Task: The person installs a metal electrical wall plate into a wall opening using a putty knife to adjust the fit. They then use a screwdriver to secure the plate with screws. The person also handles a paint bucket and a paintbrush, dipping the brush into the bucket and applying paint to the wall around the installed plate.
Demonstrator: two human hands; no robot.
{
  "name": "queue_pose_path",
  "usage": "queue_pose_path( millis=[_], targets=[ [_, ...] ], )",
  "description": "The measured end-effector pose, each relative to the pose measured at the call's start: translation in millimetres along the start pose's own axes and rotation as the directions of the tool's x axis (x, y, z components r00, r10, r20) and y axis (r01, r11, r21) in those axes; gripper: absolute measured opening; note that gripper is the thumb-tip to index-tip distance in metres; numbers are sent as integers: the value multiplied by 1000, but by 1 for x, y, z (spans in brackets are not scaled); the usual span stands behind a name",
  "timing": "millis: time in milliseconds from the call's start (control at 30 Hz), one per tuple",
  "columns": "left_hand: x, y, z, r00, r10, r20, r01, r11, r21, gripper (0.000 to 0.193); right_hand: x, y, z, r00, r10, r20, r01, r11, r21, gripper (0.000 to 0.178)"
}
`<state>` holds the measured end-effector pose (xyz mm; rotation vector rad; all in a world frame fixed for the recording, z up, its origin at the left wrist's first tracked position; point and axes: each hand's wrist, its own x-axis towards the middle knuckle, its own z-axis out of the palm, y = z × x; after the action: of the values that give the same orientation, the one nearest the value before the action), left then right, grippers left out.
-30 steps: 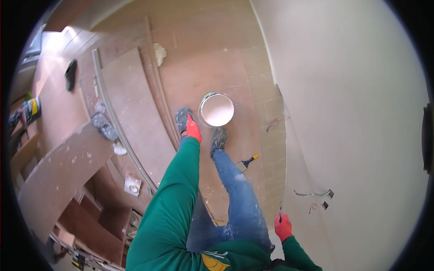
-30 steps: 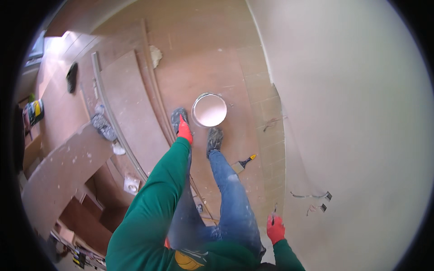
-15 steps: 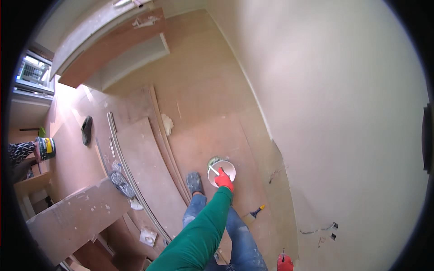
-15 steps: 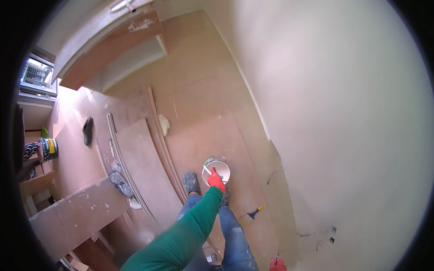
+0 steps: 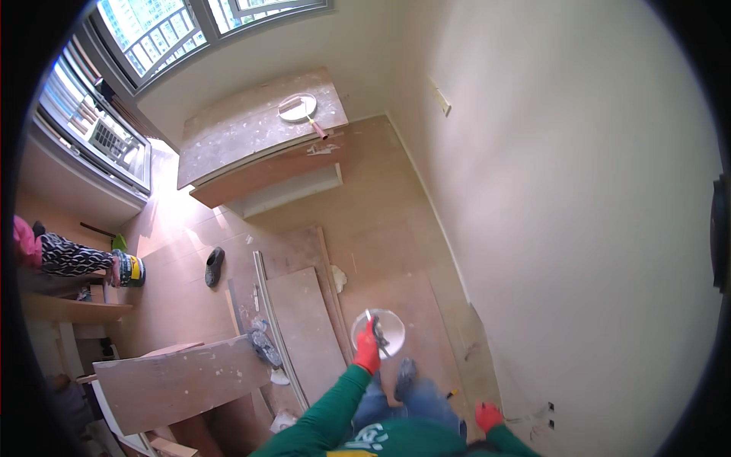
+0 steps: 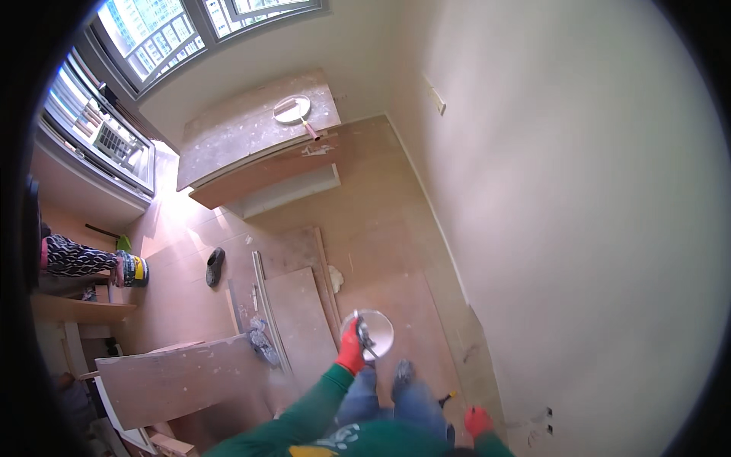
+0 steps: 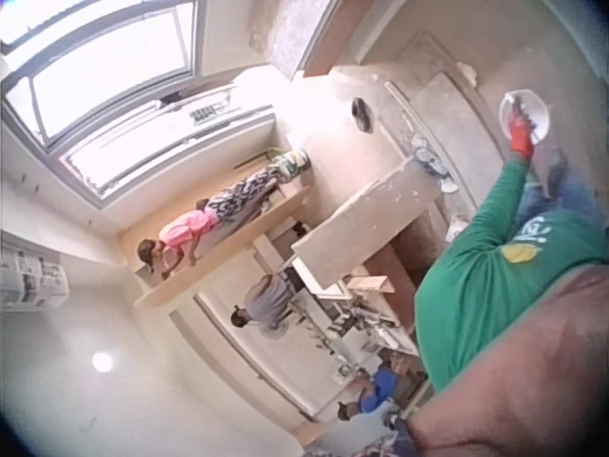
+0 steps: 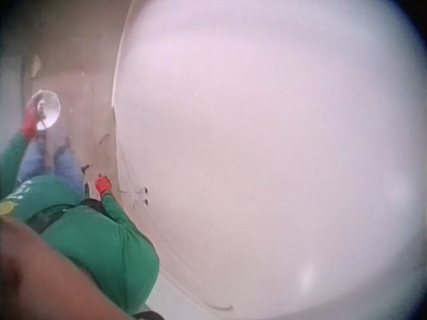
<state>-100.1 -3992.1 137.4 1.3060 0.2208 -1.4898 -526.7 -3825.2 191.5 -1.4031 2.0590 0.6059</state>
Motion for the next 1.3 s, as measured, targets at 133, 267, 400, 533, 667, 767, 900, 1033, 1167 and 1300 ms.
queue_pose_path(
  millis=[133, 267, 400, 533, 667, 767, 900, 1033, 1167, 1300],
  targets=[
    [-43, 120, 25, 997, 0, 76, -7, 996, 94, 44, 86, -64, -53, 938, -259, -229, 235, 964, -128, 40],
    [-60, 229, 47, 985, 169, 37, -173, 966, 193, 40, 154, -163, -121, 937, -233, -262, 239, 971, -10, 37],
    [-47, 324, 84, 940, 335, 61, -339, 906, 254, 40, 240, -241, -169, 922, -262, -286, 276, 961, 10, 37],
    [-32, 413, 124, 876, 473, -95, -432, 856, 283, 43, 344, -330, -228, 943, -277, -187, 295, 952, 82, 39],
    [8, 487, 133, 779, 617, -106, -597, 783, 173, 43, 379, -438, -334, 918, -373, -138, 382, 923, 49, 41],
    [18, 553, 195, 791, 612, -10, -604, 784, 141, 42, 417, -495, -383, 911, -346, -223, 380, 916, 131, 40],
    [62, 625, 277, 742, 670, -12, -668, 740, 77, 41, 444, -551, -430, 895, -299, -330, 383, 895, 229, 41],
    [137, 713, 316, 829, 507, 237, -526, 850, 21, 44, 466, -558, -424, 939, -241, -246, 310, 903, 298, 42],
    [227, 771, 338, 866, 396, 305, -440, 894, 85, 54, 469, -539, -384, 988, -103, -118, 127, 966, 225, 44],
    [294, 799, 399, 754, 579, 310, -630, 771, 92, 45, 476, -531, -376, 1000, 14, 9, -16, 933, 359, 47]
  ],
)
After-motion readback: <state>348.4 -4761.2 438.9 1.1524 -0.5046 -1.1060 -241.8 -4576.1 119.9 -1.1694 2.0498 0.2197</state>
